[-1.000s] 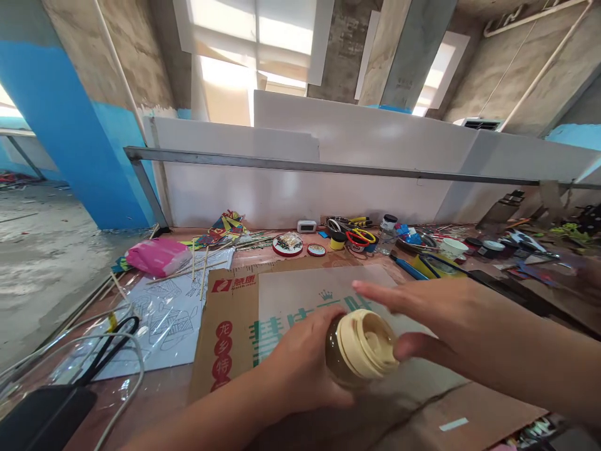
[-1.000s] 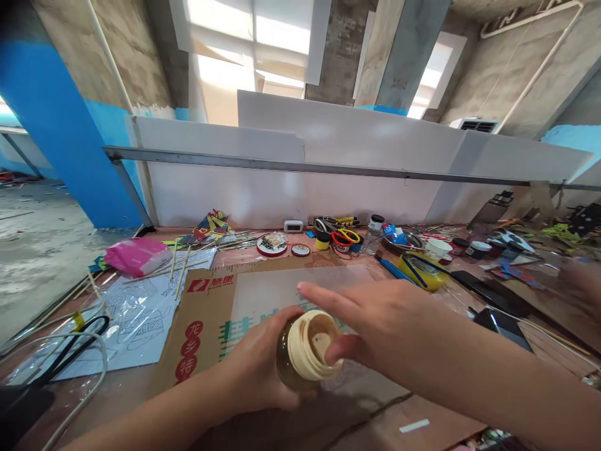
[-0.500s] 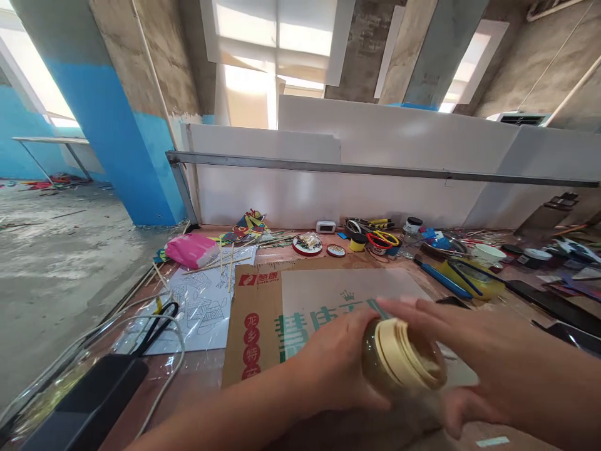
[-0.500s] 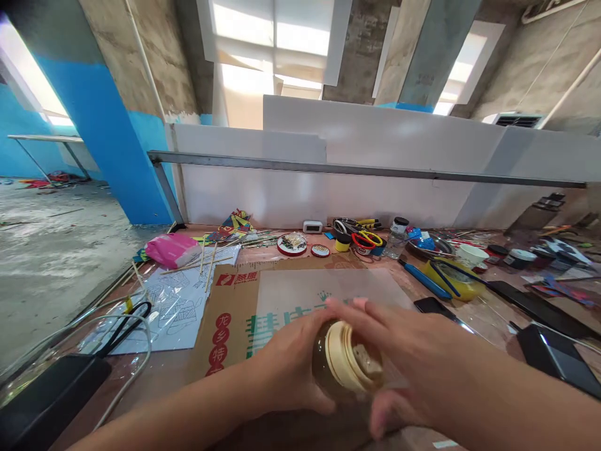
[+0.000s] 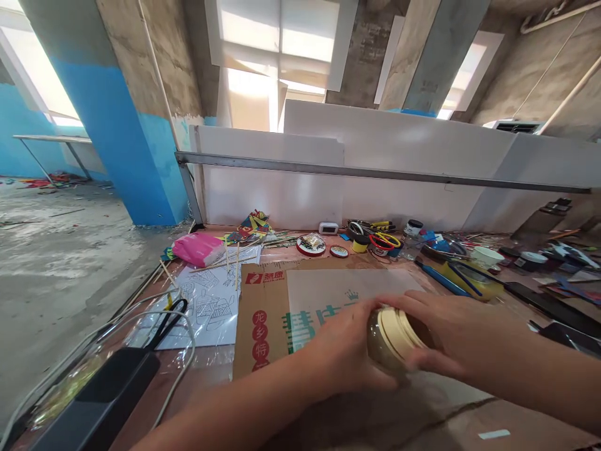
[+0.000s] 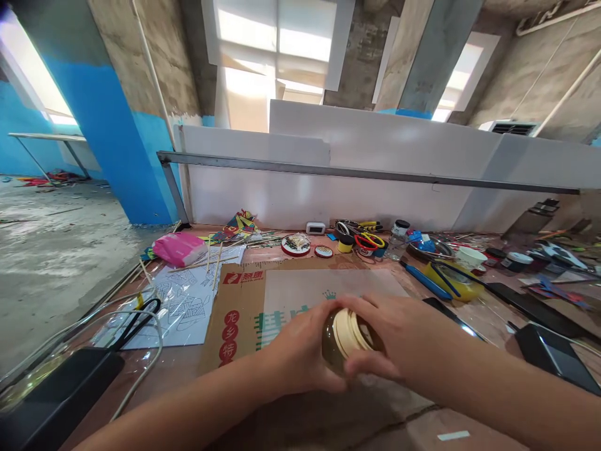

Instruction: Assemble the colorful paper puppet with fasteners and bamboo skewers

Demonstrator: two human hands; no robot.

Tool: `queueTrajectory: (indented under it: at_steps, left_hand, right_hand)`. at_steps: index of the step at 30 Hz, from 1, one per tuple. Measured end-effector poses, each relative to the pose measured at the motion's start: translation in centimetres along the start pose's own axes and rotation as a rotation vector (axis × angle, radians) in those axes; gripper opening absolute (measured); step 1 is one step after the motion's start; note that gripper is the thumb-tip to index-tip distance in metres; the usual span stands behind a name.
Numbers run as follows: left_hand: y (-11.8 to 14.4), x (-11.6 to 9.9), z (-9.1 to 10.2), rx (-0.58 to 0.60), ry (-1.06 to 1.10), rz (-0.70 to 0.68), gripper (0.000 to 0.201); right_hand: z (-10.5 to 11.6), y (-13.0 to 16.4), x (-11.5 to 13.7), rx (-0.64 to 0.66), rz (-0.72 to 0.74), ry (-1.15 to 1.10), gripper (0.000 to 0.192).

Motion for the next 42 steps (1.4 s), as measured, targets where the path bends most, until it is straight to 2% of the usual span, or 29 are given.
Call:
queueTrajectory:
  at_steps: [2,4,7,9,12,14,16,18,21,22,24,27,30,32,35,38,40,42]
  left_hand:
    - [-0.2,-0.5,0.1,0.065,0.044,-0.082,0.098]
    - [-0.3,-0.8,0.6,0.102,0.102,-0.138,0.100]
    - [-0.5,-0.2,1.4,0.091,0.099,-0.070,0.105]
    - [-0.4,-0.1,2.1,0.043,0.043,0.007,0.101]
    - [-0.2,-1.1,3.8,-0.112,-0.075,0.037,0.087]
    - [0.1,-2.3,5.3,-0.231,-0.197,-0.001,0.083]
    - [0.3,-3.5,6.7,-0.296,-0.309,-0.061,0.082]
    - [0.4,-4.4,7.7,-0.240,-0.338,-0.112,0.085]
    - [0.9,-5.5,8.2,0.012,-0.258,-0.142,0.089]
    - [1.2,-5.8,8.6,0.057,-0.232,-0.144,0.089]
    - [1.7,-6.4,9.8,0.045,-0.210,-0.137,0.089]
    - [1.8,-5.7,11.8,-0.179,-0.268,-0.048,0.083]
    - [2.3,-4.3,13.7,-0.508,-0.387,0.051,0.080]
    - [2.4,-3.9,14.3,-0.637,-0.432,0.048,0.081]
    - [2.1,-3.7,14.8,-0.648,-0.464,0.038,0.081]
    - [1.6,-3.7,15.0,-0.530,-0.456,0.060,0.078]
    - [1.4,-3.9,14.8,-0.466,-0.429,0.060,0.075]
    - [1.5,-3.8,14.7,-0.471,-0.392,0.079,0.074]
  right_hand:
    - [0.3,-0.1,0.8,0.073,0.115,-0.126,0.069]
    - [0.6,-0.3,1.0,0.125,0.178,-0.207,0.064]
    - [0.6,-0.9,0.2,0.121,0.191,-0.210,0.061]
    - [0.4,-1.4,-0.4,0.087,0.188,-0.156,0.062]
    - [1.1,-2.2,-1.2,-0.103,0.130,-0.077,0.064]
    - [2.3,-2.5,-1.5,-0.263,0.073,-0.029,0.062]
    - [3.4,-2.7,-0.9,-0.367,0.089,0.034,0.062]
    - [4.1,-3.3,1.0,-0.374,0.244,0.088,0.064]
    - [5.1,-4.0,4.6,-0.333,0.563,0.156,0.056]
    - [5.8,-4.2,5.5,-0.360,0.631,0.178,0.051]
    - [7.6,-4.8,6.6,-0.480,0.685,0.180,0.038]
    - [9.1,-6.9,6.2,-0.603,0.541,0.146,0.029]
    - [9.4,-8.8,4.6,-0.678,0.313,0.142,0.028]
    - [9.2,-9.6,3.6,-0.704,0.205,0.155,0.029]
    - [8.5,-10.5,2.4,-0.663,0.161,0.123,0.033]
    - [7.8,-10.8,2.6,-0.561,0.347,0.016,0.038]
    - [8.0,-10.4,2.9,-0.575,0.441,-0.042,0.040]
    - [8.2,-10.1,2.4,-0.643,0.402,-0.074,0.034]
Point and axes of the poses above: each hand's wrist, its own y-axis away from the middle knuckle, its own z-axis out of the back of the hand, x = y × z, the point moved 10 cm from there along -y, towards the middle knuckle, and after that the axes turned 6 degrees about z, right-handed, at the moved point
